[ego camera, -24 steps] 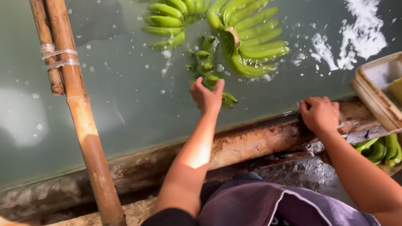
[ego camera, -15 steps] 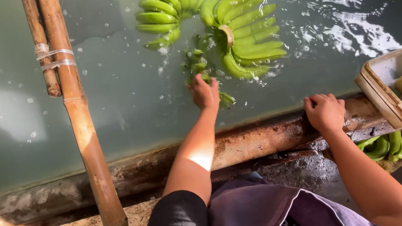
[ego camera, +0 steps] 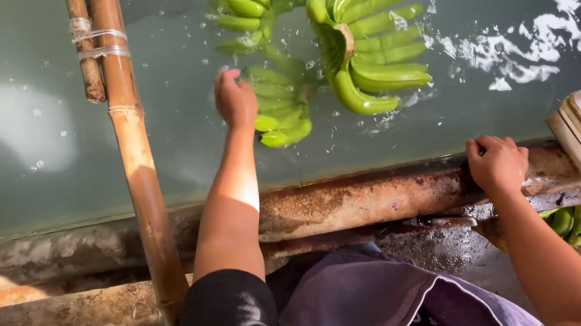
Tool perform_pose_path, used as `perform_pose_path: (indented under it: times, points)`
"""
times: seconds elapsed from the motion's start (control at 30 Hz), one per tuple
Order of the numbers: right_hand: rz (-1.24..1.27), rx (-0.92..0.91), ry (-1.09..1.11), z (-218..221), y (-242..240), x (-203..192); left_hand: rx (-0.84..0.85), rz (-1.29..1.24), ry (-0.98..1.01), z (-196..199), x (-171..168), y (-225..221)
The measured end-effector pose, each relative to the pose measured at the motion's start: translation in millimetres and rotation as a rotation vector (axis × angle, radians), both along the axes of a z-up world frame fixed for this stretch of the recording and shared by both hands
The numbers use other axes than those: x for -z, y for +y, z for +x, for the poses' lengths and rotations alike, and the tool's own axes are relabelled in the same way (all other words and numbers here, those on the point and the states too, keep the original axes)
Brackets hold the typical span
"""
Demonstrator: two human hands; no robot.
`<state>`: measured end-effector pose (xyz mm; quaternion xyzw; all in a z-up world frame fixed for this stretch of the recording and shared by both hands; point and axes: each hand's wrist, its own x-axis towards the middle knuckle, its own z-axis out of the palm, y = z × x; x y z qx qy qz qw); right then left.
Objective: Sorting and trimming bunches of green bananas in a large water tank.
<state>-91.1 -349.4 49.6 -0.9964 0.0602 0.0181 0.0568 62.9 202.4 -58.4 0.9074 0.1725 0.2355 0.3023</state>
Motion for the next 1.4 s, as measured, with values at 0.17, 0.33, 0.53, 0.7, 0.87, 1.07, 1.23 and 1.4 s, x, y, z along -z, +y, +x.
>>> perform_pose_path:
  times: [0.17,0.33,0.53,0.7,0.87,1.07,1.23,1.4]
  points:
    - [-0.018,-0.013,-0.003,-3.9,-4.5,6.0,0.287,0.021,0.547,-15.6,-76.1,-65.1]
    - [-0.022,0.023,0.027,-2.9,-3.7,6.9,0.297,0.224,0.915,-24.2,42.5,-55.9]
    - [-0.039,0.000,0.006,-2.5,-8.9,8.7,0.127,0.478,0.616,-57.2,51.3,-39.6]
    - [-0.023,0.001,-0.006,-0.8,-4.5,5.5,-0.072,-0.407,0.955,-45.4,-68.9,-50.9]
    - [-0.025,0.009,-0.011,-4.4,-7.6,12.2,0.087,-0.927,0.547,-47.4,85.2,7.4]
    - [-0.046,0.008,0.022,-2.4,-16.0,19.4,0.352,-1.630,0.394,-59.7,50.8,53.1]
    - [-0.037,0.013,0.025,-2.8,-22.0,25.8,0.178,-1.688,0.315,-55.2,23.6,34.8]
    - [-0.039,0.038,0.068,-1.8,-22.8,24.4,-0.009,-1.553,0.164,-64.8,7.4,32.3]
